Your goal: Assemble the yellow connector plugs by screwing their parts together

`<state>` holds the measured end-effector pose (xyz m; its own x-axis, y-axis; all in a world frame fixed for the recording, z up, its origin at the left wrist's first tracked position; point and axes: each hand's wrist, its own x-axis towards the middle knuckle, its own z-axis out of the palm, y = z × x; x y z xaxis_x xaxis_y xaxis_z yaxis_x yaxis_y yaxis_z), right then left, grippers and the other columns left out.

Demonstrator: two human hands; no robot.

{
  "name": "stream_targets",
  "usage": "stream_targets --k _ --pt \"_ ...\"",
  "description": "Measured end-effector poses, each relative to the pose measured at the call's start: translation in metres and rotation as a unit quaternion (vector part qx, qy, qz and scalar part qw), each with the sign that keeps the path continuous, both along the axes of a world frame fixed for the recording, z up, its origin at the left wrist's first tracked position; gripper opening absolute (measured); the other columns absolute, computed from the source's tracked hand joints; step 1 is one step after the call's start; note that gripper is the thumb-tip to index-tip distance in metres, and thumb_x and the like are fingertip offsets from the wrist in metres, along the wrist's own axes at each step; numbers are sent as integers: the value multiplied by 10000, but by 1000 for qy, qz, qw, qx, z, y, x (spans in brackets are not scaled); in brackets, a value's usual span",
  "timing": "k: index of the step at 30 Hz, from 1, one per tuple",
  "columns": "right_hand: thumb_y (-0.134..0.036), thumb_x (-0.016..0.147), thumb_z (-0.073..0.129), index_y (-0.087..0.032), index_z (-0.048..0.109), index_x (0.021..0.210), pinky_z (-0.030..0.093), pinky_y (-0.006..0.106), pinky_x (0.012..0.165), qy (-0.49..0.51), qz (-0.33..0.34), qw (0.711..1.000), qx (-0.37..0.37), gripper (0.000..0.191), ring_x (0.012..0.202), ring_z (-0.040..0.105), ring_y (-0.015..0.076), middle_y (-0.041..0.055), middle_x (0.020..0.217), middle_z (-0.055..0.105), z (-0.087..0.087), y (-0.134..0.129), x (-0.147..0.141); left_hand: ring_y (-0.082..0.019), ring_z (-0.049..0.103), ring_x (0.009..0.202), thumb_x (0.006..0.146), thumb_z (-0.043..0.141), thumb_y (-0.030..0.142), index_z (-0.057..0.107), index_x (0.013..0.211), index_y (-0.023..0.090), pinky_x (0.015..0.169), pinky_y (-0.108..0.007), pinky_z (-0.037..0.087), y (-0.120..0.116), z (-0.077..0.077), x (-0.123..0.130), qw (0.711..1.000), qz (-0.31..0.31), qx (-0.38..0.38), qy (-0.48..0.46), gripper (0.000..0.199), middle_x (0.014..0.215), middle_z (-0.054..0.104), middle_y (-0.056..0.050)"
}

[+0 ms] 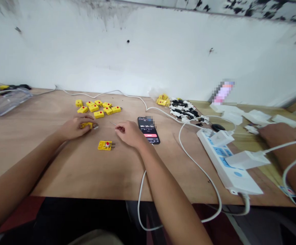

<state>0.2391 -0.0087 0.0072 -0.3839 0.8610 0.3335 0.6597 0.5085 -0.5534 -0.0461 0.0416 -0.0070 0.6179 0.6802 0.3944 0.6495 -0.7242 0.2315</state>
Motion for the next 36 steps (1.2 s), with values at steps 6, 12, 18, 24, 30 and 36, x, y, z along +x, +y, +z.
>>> stream_targets --k 6,12,18,24,30,36 --pt "-163 860 617 -163 766 873 448 272 727 3 -37 999 18 149 752 633 154 64 869 765 1 2 2 -268 634 1046 860 553 322 766 970 202 962 -427 484 -2 -1 -1 998 60 -15 22 268 1103 708 -80" --pt "-166 859 602 -159 764 885 434 267 695 6 -14 1000 3 164 722 616 145 59 842 755 2 0 1 -243 631 1030 867 547 297 746 891 204 924 -388 486 -3 -1 4 999 52 -9 13 222 1068 710 -64" --pt "-138 837 567 -165 738 914 407 242 637 21 55 997 -47 189 650 574 113 12 745 697 4 -5 2 -277 625 1040 842 575 282 725 825 200 894 -421 461 -5 1 4 997 72 -4 25 172 1077 713 -66" --pt "-154 801 584 -161 700 805 376 218 590 9 128 986 -103 116 609 520 94 -18 667 621 13 -12 2 -242 632 986 812 613 258 698 808 173 930 -385 472 -14 13 7 999 -2 -19 -42 120 1015 692 -75" --pt "-165 805 578 -166 720 810 342 228 575 -26 129 987 -93 142 583 481 89 -18 649 611 11 -14 -1 -205 621 942 774 617 163 695 822 183 871 -322 500 -41 26 33 978 -160 -129 -16 94 988 663 -52" --pt "-174 773 596 -171 677 708 331 229 570 -21 137 988 -71 104 567 447 86 -39 589 531 12 -15 -1 -199 631 917 752 643 139 712 839 193 863 -323 505 -47 25 41 969 -183 -164 -6 124 1003 672 -48"
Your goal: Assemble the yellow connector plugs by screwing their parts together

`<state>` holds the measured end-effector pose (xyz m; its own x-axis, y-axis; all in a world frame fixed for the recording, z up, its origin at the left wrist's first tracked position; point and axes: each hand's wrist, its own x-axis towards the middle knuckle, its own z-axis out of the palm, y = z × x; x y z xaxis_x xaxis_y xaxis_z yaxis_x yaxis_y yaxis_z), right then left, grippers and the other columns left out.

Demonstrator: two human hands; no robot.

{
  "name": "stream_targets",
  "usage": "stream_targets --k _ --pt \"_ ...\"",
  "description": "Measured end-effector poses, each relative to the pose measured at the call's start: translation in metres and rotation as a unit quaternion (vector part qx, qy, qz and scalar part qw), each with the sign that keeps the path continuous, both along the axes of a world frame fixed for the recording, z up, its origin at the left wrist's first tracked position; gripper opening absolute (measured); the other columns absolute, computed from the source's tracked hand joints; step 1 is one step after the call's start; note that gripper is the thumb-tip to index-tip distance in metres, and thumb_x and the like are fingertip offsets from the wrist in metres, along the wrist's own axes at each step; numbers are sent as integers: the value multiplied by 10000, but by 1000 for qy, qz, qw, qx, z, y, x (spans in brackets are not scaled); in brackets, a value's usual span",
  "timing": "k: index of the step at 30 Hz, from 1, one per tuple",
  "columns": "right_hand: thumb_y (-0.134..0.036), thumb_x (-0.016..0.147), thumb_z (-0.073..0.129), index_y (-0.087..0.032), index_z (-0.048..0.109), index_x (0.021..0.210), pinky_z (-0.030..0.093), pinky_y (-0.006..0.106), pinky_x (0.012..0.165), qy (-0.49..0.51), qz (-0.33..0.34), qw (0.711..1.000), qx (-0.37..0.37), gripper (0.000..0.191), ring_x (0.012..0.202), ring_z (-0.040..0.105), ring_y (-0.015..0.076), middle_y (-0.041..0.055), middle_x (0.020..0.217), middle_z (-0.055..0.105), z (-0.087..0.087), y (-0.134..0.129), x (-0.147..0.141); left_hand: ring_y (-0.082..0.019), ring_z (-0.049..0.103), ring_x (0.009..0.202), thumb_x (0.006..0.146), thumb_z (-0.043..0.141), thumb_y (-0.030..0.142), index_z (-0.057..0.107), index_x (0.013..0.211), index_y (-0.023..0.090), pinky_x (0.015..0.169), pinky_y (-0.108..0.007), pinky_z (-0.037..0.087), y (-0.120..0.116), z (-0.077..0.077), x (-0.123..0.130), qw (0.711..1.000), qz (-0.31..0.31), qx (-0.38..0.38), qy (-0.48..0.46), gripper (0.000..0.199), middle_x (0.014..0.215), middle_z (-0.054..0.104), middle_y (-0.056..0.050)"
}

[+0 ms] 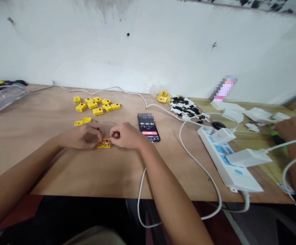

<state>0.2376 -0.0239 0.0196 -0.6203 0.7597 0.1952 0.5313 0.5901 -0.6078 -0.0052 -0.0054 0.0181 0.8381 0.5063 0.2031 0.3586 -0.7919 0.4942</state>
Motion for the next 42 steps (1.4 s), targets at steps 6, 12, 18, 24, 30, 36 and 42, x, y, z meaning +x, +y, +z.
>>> stream_targets --k 6,12,18,24,30,36,42 --pt "-175 786 571 -174 665 706 313 232 570 23 -25 999 14 124 554 417 83 -43 580 510 -2 0 -3 -197 655 917 768 617 143 707 851 190 837 -313 528 2 -1 -2 999 1 -47 -6 131 997 688 -53" --pt "-180 800 562 -172 678 717 304 231 567 15 -15 1000 21 143 558 411 83 -44 582 503 -3 0 -3 -192 662 878 764 598 157 699 864 187 697 -268 523 3 -1 -2 999 5 -44 4 145 981 702 -60" --pt "-180 814 563 -179 685 733 314 233 579 8 -37 999 22 147 563 437 89 -39 595 541 -3 1 -3 -145 660 742 757 596 176 674 818 181 699 -241 526 3 -3 -3 995 72 -39 -55 99 813 727 -8" --pt "-178 823 558 -175 693 753 324 240 597 2 -53 998 17 152 577 450 89 -30 617 563 -4 2 -2 -164 667 801 814 589 238 695 885 173 746 -273 539 7 -2 -7 994 88 -27 -67 143 865 737 -40" --pt "-164 824 544 -176 672 731 324 243 594 2 -64 998 19 158 573 439 88 -33 605 536 -3 3 -1 -193 655 854 772 629 240 737 948 196 704 -275 520 12 5 -18 999 34 -41 5 212 971 726 -54" --pt "-168 828 544 -178 683 734 306 250 582 -2 -64 998 22 168 566 412 89 -39 589 510 -3 4 0 -139 573 633 784 657 288 755 909 206 557 -236 427 14 -1 -20 990 44 -108 73 178 735 679 -6" --pt "-171 834 547 -175 677 728 306 253 589 -4 -66 998 21 168 570 409 87 -44 585 501 -4 4 -1 -122 553 594 825 663 318 763 880 195 535 -225 410 16 -5 -19 989 39 -126 69 168 714 682 -10"
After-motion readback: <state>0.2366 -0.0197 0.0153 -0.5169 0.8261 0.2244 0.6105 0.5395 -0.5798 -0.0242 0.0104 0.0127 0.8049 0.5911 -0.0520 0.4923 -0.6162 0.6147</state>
